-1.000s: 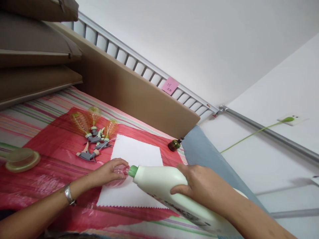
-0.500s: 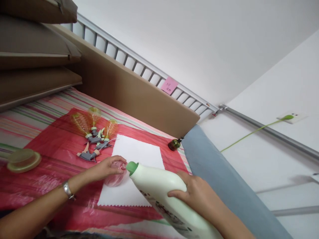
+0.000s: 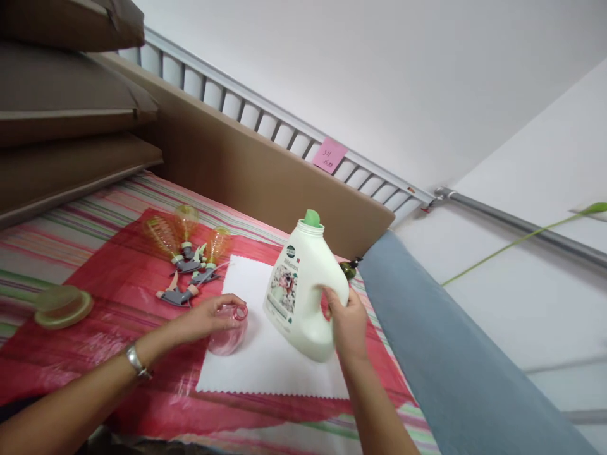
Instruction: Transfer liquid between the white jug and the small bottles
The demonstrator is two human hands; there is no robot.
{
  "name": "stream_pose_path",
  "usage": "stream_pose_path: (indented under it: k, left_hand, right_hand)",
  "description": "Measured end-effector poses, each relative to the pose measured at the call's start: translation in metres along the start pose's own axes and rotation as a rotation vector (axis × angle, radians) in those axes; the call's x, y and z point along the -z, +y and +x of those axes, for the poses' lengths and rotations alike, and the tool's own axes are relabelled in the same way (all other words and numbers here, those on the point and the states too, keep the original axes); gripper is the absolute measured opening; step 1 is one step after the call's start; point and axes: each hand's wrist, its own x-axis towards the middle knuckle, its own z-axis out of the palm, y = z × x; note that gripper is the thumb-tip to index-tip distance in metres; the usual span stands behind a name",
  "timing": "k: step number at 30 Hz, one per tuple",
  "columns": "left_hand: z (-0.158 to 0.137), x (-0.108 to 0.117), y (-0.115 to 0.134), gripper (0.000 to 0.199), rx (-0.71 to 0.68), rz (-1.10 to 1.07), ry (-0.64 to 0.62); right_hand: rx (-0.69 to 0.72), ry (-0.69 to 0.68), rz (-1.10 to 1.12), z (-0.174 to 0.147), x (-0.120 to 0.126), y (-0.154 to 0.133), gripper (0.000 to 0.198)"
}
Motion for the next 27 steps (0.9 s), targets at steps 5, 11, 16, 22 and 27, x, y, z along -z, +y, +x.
stream_pose_path:
  k: [5,11,16,22,27]
  left_hand:
    - [-0.007,-0.008,-0.003,0.058,-0.052,0.315,0.067]
    - [-0.014,-0.007,-0.022,0.09,-0.049,0.498,0.067]
    - [-0.015,-0.007,-0.025,0.082,-0.087,0.489,0.101]
    - [-0.013,-0.014,-0.014,0.068,-0.124,0.462,0.171]
    - [-0.02,0.015,0.016,0.061,-0.138,0.331,0.308]
  right_hand:
    - [-0.026,0.121,0.102,0.024,-0.081,0.009,0.036]
    - [-0.117,0.202,0.197,0.031,-0.145,0.029,0.04]
    - [-0.125,0.14,0.253,0.023,-0.155,0.051,0.039]
    - [-0.071,0.014,0.247,0.021,-0.13,0.052,0.046]
    - [0.053,0.096,0.257,-0.009,-0.105,0.044,0.054]
